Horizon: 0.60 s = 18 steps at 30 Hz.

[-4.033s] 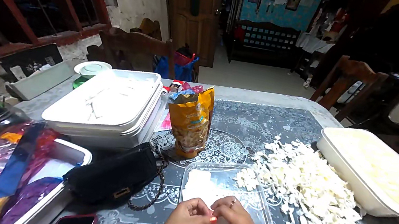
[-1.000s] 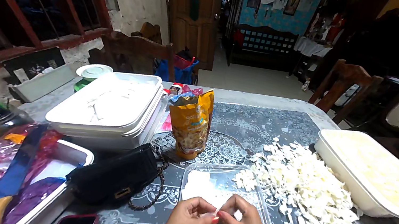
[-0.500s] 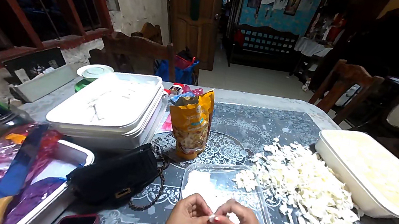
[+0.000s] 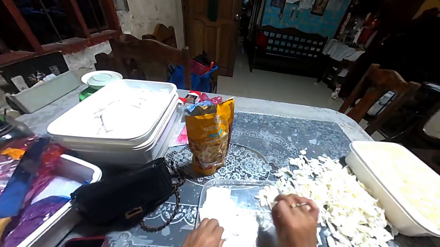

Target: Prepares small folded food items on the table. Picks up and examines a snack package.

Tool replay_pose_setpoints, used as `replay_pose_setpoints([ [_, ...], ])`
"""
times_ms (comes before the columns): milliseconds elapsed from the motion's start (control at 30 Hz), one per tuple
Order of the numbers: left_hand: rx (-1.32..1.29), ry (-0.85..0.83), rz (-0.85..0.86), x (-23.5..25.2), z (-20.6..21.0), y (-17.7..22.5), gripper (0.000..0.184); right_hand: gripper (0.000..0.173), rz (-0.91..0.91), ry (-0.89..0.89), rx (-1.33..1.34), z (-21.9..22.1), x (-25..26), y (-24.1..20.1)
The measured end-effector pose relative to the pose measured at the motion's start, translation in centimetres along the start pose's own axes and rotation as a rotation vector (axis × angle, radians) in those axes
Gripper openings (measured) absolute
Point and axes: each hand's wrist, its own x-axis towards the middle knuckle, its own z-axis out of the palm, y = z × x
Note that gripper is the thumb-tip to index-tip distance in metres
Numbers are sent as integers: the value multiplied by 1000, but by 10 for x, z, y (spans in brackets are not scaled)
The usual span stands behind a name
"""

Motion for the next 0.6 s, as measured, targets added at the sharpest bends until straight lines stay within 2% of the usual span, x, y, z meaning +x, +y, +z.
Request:
replay_pose_setpoints([
  [100,28,79,29,-1,5,-1,15,3,157,-118,-70,-2,7,28],
  [200,8,145,60,-1,6,-5,13,8,187,-366,187,-3,3,18],
  [267,-19,171,74,0,6,-7,13,9,159,-567,375,0,-1,5],
  [333,-51,163,59,0,3,-7,12,13,116,-689,464,6,-7,-3],
  [600,-305,-51,-195,9,-18,-13,19,18,150,-790,500,8,-8,-5],
])
